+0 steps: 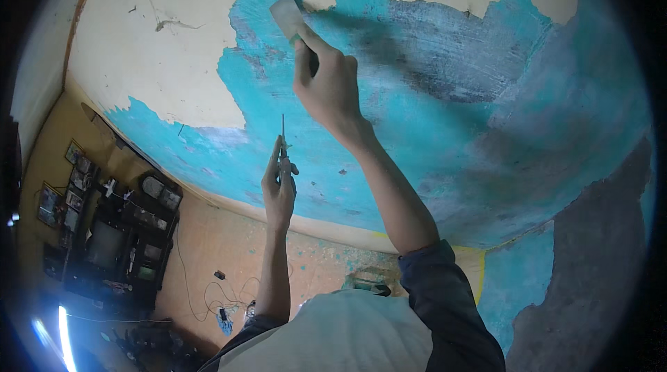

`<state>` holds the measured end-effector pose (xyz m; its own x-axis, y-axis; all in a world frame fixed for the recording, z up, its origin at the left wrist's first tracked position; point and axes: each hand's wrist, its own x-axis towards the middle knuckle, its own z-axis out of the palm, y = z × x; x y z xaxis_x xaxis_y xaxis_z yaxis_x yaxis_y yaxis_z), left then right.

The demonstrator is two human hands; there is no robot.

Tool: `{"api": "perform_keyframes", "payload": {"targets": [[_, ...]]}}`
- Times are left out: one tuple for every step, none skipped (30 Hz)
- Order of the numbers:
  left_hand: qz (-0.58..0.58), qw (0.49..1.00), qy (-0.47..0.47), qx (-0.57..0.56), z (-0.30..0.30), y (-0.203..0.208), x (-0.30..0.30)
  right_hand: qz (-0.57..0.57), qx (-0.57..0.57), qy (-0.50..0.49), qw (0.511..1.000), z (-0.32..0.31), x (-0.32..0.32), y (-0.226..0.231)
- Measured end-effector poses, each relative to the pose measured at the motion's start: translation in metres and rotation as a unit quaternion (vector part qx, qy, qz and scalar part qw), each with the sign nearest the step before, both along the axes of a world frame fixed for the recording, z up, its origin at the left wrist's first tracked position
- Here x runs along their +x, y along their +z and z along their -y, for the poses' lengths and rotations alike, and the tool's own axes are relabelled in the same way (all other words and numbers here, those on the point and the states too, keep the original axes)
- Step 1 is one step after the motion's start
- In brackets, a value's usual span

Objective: The recorder is scraping old paint from the ceiling using a putty knife and a screwdriver.

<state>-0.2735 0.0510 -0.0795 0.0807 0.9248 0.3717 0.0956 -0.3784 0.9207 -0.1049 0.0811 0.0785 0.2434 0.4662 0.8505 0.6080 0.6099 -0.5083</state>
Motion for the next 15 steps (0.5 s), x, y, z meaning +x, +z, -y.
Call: {"api": "perform_keyframes", "payload": {"targets": [[0.0, 1.0, -0.004, 0.0, 0.001, 0.002, 0.001, -0.01, -0.013, -0.003, 1.0, 0.003, -0.003, 0.0], [0.0, 1.0, -0.003, -0.001, 0.003, 0.001, 0.001, -0.021, -0.027, -0.003, 0.999, 0.004, -0.006, -0.001], [0.013, 1.0, 0.001, -0.014, 0.006, 0.0, -0.001, 0.004, 0.033, -0.035, 0.999, 0.0, -0.002, -0.014], [0.025, 0.999, 0.005, -0.028, 0.009, -0.002, -0.003, 0.003, 0.032, -0.038, 0.999, 0.003, 0.005, -0.028], [0.025, 0.999, 0.008, -0.026, 0.008, -0.011, -0.008, -0.01, -0.013, -0.043, 0.999, 0.013, 0.002, -0.037], [0.035, 0.999, 0.02, -0.004, 0.007, -0.021, -0.01, -0.023, -0.057, -0.052, 0.997, 0.018, 0.002, -0.039], [0.044, 0.998, 0.032, 0.018, 0.004, -0.028, -0.011, -0.023, -0.011, -0.05, 0.998, 0.014, 0.001, -0.034], [0.044, 0.998, 0.03, 0.018, 0.004, -0.03, -0.009, -0.023, -0.011, -0.052, 0.998, 0.011, 0.001, -0.027], [0.056, 0.997, 0.04, 0.017, 0.005, -0.032, -0.006, -0.01, -0.014, -0.048, 0.999, 0.008, 0.0, -0.015], [0.069, 0.996, 0.05, 0.017, 0.007, -0.033, -0.004, 0.004, -0.017, -0.044, 0.999, 0.008, -0.002, -0.004], [0.069, 0.996, 0.051, 0.018, 0.008, -0.032, -0.003, 0.006, -0.035, -0.03, 0.999, 0.01, -0.006, 0.005], [0.069, 0.996, 0.048, 0.006, 0.01, -0.028, -0.003, 0.006, -0.034, -0.029, 0.999, 0.008, -0.006, 0.002], [0.068, 0.997, 0.044, -0.005, 0.013, -0.025, -0.002, 0.005, -0.016, -0.037, 0.999, 0.007, -0.005, -0.005], [0.068, 0.997, 0.042, -0.003, 0.015, -0.021, -0.002, 0.004, 0.002, -0.046, 0.999, 0.006, -0.004, -0.014], [0.07, 0.997, 0.034, -0.024, 0.019, -0.016, -0.003, -0.001, 0.03, -0.059, 0.998, 0.007, -0.004, -0.025]]}}
